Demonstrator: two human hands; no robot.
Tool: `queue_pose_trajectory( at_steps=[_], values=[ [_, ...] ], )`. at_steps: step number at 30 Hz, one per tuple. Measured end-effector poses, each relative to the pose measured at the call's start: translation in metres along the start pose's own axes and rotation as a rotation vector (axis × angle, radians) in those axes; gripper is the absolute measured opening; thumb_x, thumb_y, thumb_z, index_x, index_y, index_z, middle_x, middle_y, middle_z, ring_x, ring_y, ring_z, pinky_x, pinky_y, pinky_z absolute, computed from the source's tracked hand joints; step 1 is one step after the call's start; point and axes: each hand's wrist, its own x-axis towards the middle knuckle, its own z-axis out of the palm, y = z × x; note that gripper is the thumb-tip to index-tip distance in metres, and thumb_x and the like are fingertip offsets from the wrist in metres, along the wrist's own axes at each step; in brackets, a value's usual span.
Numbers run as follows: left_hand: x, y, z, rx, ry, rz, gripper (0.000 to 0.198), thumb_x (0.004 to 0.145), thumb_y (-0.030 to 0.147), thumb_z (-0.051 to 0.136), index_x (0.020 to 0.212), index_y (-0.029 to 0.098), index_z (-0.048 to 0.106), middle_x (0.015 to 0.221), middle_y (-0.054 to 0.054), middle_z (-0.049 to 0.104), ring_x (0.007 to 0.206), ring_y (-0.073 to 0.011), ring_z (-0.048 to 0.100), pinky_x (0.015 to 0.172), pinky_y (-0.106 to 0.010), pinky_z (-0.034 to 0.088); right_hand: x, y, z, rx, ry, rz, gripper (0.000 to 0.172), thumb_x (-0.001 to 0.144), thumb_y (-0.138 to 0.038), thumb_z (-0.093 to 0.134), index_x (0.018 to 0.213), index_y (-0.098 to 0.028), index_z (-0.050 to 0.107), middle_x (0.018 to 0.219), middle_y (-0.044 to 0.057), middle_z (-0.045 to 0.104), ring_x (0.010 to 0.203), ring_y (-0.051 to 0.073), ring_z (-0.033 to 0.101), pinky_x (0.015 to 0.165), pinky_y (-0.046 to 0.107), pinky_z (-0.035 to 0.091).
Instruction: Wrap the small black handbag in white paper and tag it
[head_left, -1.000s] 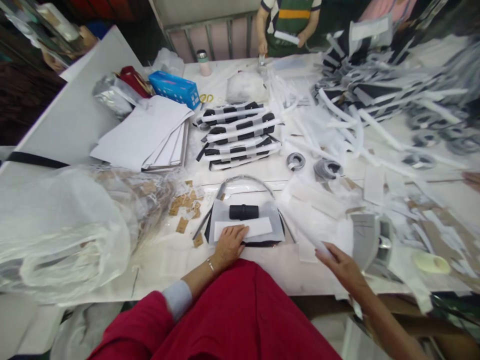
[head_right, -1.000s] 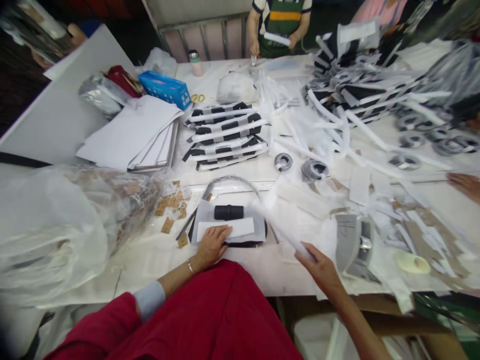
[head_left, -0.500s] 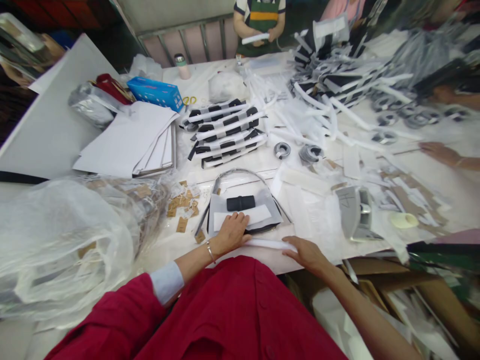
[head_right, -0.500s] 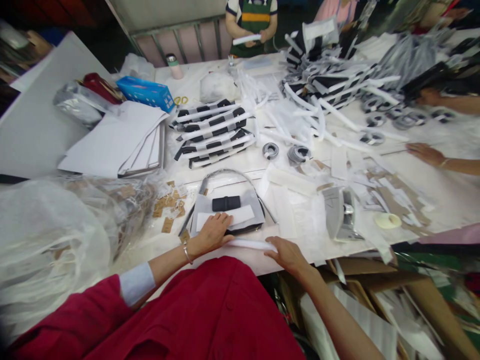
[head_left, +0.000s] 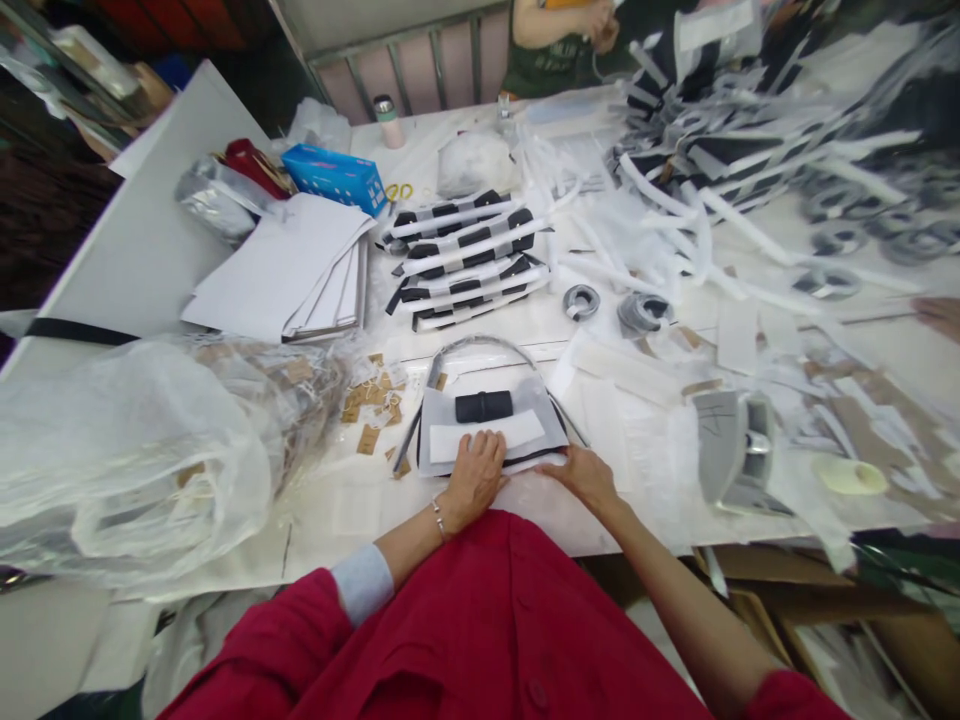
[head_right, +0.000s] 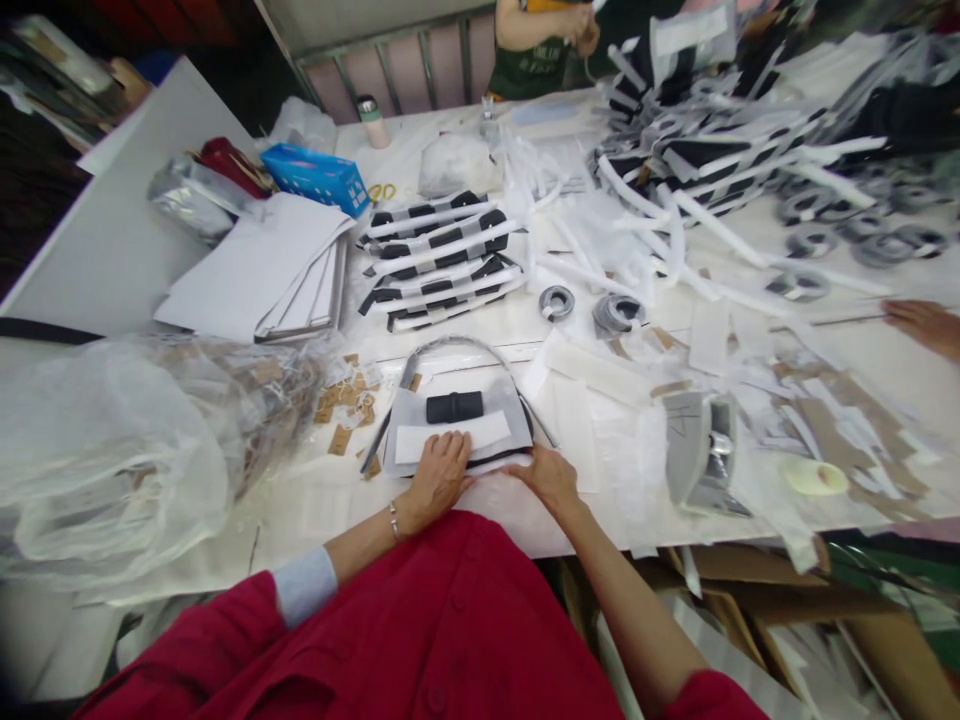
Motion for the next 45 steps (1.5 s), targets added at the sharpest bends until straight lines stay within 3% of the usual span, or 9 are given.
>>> queue_pose_trajectory(
  at_steps=[8, 11, 15, 21, 25, 30, 34, 38, 45],
  values=[
    [0.003, 0.004, -0.002, 0.006, -0.047, -0.018, 0.071, 0.090, 0.053, 0.055, 0.143, 0.008, 0.037, 0.134, -0.020, 0.052, 0.126, -0.0334, 0.044, 0.107, -0.050, 0.035, 0.009, -0.009, 0.020, 0.110, -0.145, -0.138, 0.054, 0.068, -0.071, 0.066, 0.095, -0.025, 0.077, 0.098, 0.013, 0.077, 0.095, 0.032, 0.069, 0.076, 0.037, 0.050],
    [0.001, 0.003, -0.005, -0.002, -0.059, -0.010, 0.075, 0.090, 0.054, 0.054, 0.145, 0.007, 0.034, 0.136, -0.021, 0.050, 0.128, -0.0334, 0.042, 0.108, -0.050, 0.033, 0.013, -0.003, 0.023, 0.258, -0.188, -0.125, 0.048, 0.064, -0.067, 0.071, 0.087, -0.026, 0.078, 0.083, 0.007, 0.077, 0.080, 0.027, 0.069, 0.065, 0.032, 0.048],
    [-0.002, 0.000, -0.010, -0.006, -0.063, 0.012, 0.078, 0.089, 0.054, 0.054, 0.145, 0.005, 0.032, 0.138, -0.021, 0.049, 0.129, -0.0333, 0.040, 0.109, -0.050, 0.032, 0.018, 0.011, 0.016, 0.417, -0.338, 0.010, 0.047, 0.062, -0.066, 0.072, 0.070, -0.020, 0.074, 0.054, 0.002, 0.066, 0.049, 0.015, 0.053, 0.046, 0.027, 0.036],
    [0.002, -0.014, -0.023, -0.005, -0.101, 0.141, 0.071, 0.090, 0.047, 0.053, 0.143, 0.004, 0.034, 0.134, -0.020, 0.049, 0.122, -0.0315, 0.043, 0.101, -0.046, 0.037, 0.014, 0.008, 0.019, 0.496, -0.491, 0.016, 0.048, 0.064, -0.067, 0.068, 0.061, -0.019, 0.062, 0.047, -0.001, 0.058, 0.038, 0.008, 0.038, 0.040, 0.026, 0.025],
    [0.005, -0.013, -0.025, 0.004, -0.044, 0.152, 0.038, 0.096, 0.022, 0.038, 0.130, 0.008, 0.047, 0.125, -0.014, 0.054, 0.112, -0.0281, 0.048, 0.092, -0.043, 0.041, 0.005, -0.002, 0.032, 0.620, -0.519, 0.004, 0.048, 0.068, -0.067, 0.064, 0.065, -0.019, 0.062, 0.050, -0.002, 0.058, 0.039, 0.009, 0.039, 0.041, 0.026, 0.024],
    [0.008, -0.015, -0.018, -0.034, -0.042, 0.151, 0.029, 0.095, 0.016, 0.036, 0.120, 0.012, 0.052, 0.119, -0.013, 0.054, 0.103, -0.0266, 0.049, 0.084, -0.041, 0.041, 0.004, -0.007, 0.026, 0.787, -0.523, 0.012, 0.045, 0.068, -0.063, 0.067, 0.071, -0.018, 0.066, 0.056, -0.001, 0.063, 0.044, 0.010, 0.044, 0.043, 0.026, 0.028],
    [0.010, -0.030, -0.014, -0.113, -0.110, 0.210, 0.039, 0.089, 0.022, 0.052, 0.126, 0.012, 0.046, 0.114, -0.012, 0.055, 0.098, -0.0262, 0.049, 0.080, -0.040, 0.040, 0.006, 0.000, 0.011, 0.940, -0.511, 0.055, 0.041, 0.067, -0.057, 0.074, 0.074, -0.017, 0.069, 0.075, 0.004, 0.073, 0.049, 0.010, 0.051, 0.046, 0.026, 0.035],
    [0.011, -0.037, -0.011, -0.138, -0.133, 0.216, 0.046, 0.085, 0.025, 0.058, 0.128, 0.014, 0.043, 0.114, -0.012, 0.056, 0.100, -0.0269, 0.048, 0.083, -0.040, 0.039, -0.007, 0.022, 0.005, 1.322, -0.403, 0.190, 0.035, 0.066, -0.046, 0.082, 0.089, -0.023, 0.068, 0.081, 0.000, 0.073, 0.065, 0.014, 0.066, 0.061, 0.027, 0.050],
    [0.008, -0.038, -0.007, -0.168, -0.089, 0.175, 0.056, 0.085, 0.032, 0.063, 0.133, 0.015, 0.040, 0.113, -0.011, 0.057, 0.103, -0.0279, 0.049, 0.086, -0.041, 0.041, -0.039, 0.035, 0.038, 1.550, -0.492, 0.346, 0.045, 0.069, -0.038, 0.082, 0.107, -0.019, 0.066, 0.113, 0.013, 0.073, 0.088, 0.021, 0.072, 0.090, 0.039, 0.054]
  ],
)
